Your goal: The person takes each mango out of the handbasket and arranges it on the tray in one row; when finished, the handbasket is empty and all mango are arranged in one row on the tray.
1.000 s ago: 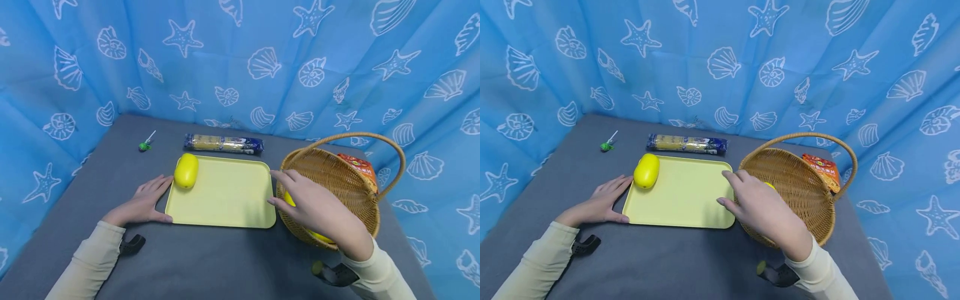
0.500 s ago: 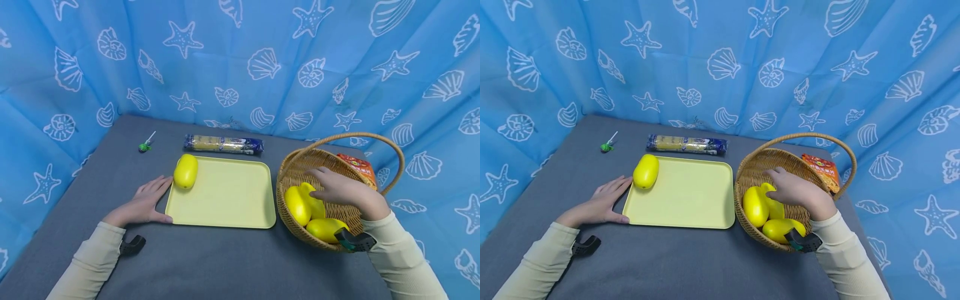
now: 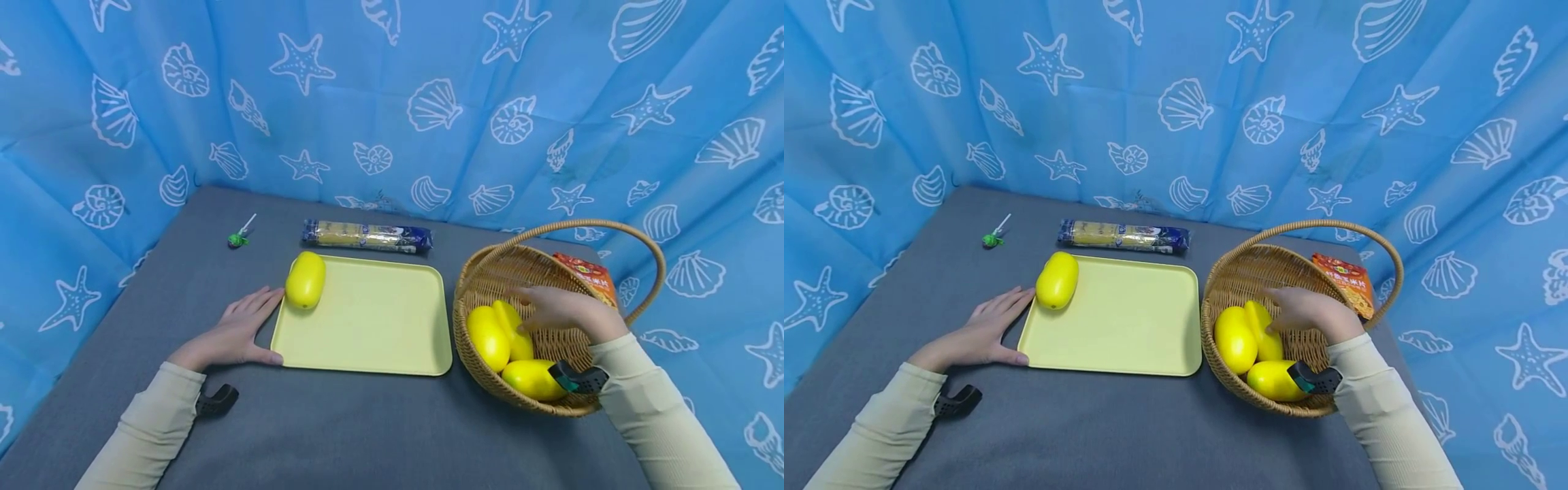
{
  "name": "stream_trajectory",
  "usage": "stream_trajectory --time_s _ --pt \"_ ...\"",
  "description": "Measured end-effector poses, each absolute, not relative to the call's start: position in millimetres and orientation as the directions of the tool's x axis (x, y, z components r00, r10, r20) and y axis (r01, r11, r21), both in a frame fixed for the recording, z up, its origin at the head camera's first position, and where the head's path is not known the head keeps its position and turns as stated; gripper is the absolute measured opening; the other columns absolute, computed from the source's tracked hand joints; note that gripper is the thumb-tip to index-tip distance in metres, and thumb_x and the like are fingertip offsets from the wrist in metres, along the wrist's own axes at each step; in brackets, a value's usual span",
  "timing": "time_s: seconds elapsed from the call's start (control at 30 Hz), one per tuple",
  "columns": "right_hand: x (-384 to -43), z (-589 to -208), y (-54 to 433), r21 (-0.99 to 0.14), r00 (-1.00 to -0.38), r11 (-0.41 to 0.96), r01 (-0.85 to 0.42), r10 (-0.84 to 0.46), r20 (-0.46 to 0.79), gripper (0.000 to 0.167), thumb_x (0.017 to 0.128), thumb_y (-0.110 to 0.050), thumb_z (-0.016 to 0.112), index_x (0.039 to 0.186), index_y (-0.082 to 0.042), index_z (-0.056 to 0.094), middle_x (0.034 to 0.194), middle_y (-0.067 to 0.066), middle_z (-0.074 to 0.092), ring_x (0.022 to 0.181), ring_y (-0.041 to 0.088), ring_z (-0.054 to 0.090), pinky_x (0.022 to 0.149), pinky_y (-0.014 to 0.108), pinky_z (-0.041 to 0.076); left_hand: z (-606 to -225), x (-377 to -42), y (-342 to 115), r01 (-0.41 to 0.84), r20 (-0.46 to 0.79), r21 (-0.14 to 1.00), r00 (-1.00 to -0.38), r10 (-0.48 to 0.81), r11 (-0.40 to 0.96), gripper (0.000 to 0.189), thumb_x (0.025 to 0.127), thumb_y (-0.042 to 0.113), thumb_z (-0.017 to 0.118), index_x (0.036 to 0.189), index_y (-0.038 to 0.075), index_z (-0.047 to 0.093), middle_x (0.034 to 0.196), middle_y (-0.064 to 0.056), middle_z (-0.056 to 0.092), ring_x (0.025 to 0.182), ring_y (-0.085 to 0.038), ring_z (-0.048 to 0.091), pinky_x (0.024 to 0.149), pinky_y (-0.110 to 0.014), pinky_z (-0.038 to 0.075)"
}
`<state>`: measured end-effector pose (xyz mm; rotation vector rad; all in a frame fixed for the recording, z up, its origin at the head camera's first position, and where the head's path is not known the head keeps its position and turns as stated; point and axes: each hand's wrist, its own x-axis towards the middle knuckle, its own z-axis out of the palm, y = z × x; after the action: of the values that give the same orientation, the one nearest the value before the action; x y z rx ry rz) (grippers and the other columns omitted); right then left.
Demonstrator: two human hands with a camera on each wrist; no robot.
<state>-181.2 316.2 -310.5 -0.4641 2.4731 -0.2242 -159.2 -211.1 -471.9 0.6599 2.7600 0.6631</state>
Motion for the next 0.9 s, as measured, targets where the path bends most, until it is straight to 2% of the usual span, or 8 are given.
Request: stream_trajectory --time_s 0.2,0.37,0.47,0.5,0.6,0.67,0.77,0.9 --pt "-185 -317 319 -0.253 -0.736 0.941 -0.227 -0.335 -0.588 0.080 0.087 -0.039 0.068 0.147 -0.002 0.033 0.143 0.029 0.040 0.125 0.049 0.043 0.097 0.061 0.039 -475 -160 -212 0.366 -0.119 0.475 -0.875 0.470 0.800 0.124 0.066 0.077 0.065 0.155 0.010 0.010 0.158 -0.017 0.015 0.145 -0.039 0.009 0.108 -0.061 0.012" --pt "-183 -321 321 -0.277 -0.710 0.944 -0.180 -0.320 -0.628 0.088 0.084 -0.043 0.070 0.151 -0.005 0.026 0.143 0.031 0.039 0.125 0.048 0.044 0.098 0.062 0.038 -477 -161 -212 0.361 -0.122 0.476 -0.876 0.466 0.802 0.125 0.066 0.078 0.065 0.155 0.010 0.010 0.158 -0.017 0.015 0.144 -0.040 0.009 0.108 -0.062 0.011" --pt "-181 -325 322 -0.318 -0.679 0.944 -0.090 -0.292 -0.673 0.095 0.082 -0.041 0.073 0.153 -0.010 0.018 0.144 0.029 0.037 0.097 0.039 0.059 0.084 0.055 0.049 -478 -161 -212 0.355 -0.131 0.473 -0.877 0.462 0.807 0.126 0.064 0.080 0.064 0.155 0.011 0.009 0.159 -0.017 0.015 0.145 -0.039 0.009 0.109 -0.061 0.011" --pt "-180 -326 322 -0.339 -0.667 0.939 -0.058 -0.289 -0.687 0.097 0.082 -0.039 0.074 0.154 -0.011 0.015 0.143 0.029 0.036 0.086 0.034 0.059 0.077 0.050 0.051 -478 -161 -212 0.353 -0.133 0.472 -0.878 0.461 0.808 0.127 0.064 0.080 0.064 0.155 0.011 0.009 0.159 -0.017 0.015 0.145 -0.039 0.009 0.109 -0.061 0.011" --pt "-178 -329 322 -0.376 -0.644 0.926 0.031 -0.269 -0.716 0.101 0.082 -0.033 0.076 0.155 -0.015 0.009 0.143 0.029 0.032 0.071 0.022 0.050 0.064 0.039 0.051 -478 -162 -211 0.348 -0.135 0.472 -0.880 0.456 0.810 0.127 0.063 0.081 0.064 0.155 0.012 0.009 0.159 -0.016 0.015 0.145 -0.039 0.009 0.109 -0.061 0.011" --pt "-177 -331 322 -0.379 -0.644 0.925 0.036 -0.269 -0.716 0.102 0.081 -0.032 0.076 0.155 -0.015 0.008 0.143 0.030 0.030 0.077 0.023 0.052 0.066 0.040 0.052 -479 -162 -212 0.348 -0.133 0.471 -0.881 0.455 0.810 0.128 0.063 0.081 0.064 0.155 0.012 0.009 0.159 -0.017 0.015 0.145 -0.039 0.009 0.109 -0.061 0.011" --pt "-177 -332 322 -0.355 -0.656 0.934 -0.028 -0.286 -0.699 0.106 0.080 -0.037 0.077 0.155 -0.014 0.006 0.146 0.031 0.028 0.098 0.035 0.055 0.081 0.049 0.051 -479 -162 -212 0.345 -0.135 0.471 -0.881 0.453 0.812 0.128 0.063 0.080 0.064 0.155 0.012 0.009 0.159 -0.017 0.015 0.145 -0.039 0.009 0.109 -0.061 0.011" --pt "-176 -333 324 -0.335 -0.661 0.937 -0.097 -0.312 -0.683 0.111 0.078 -0.044 0.076 0.154 -0.010 0.003 0.151 0.033 0.019 0.128 0.049 0.037 0.100 0.062 0.035 -479 -162 -212 0.343 -0.141 0.469 -0.881 0.452 0.814 0.128 0.063 0.081 0.064 0.155 0.012 0.009 0.159 -0.016 0.015 0.145 -0.039 0.009 0.109 -0.061 0.011"
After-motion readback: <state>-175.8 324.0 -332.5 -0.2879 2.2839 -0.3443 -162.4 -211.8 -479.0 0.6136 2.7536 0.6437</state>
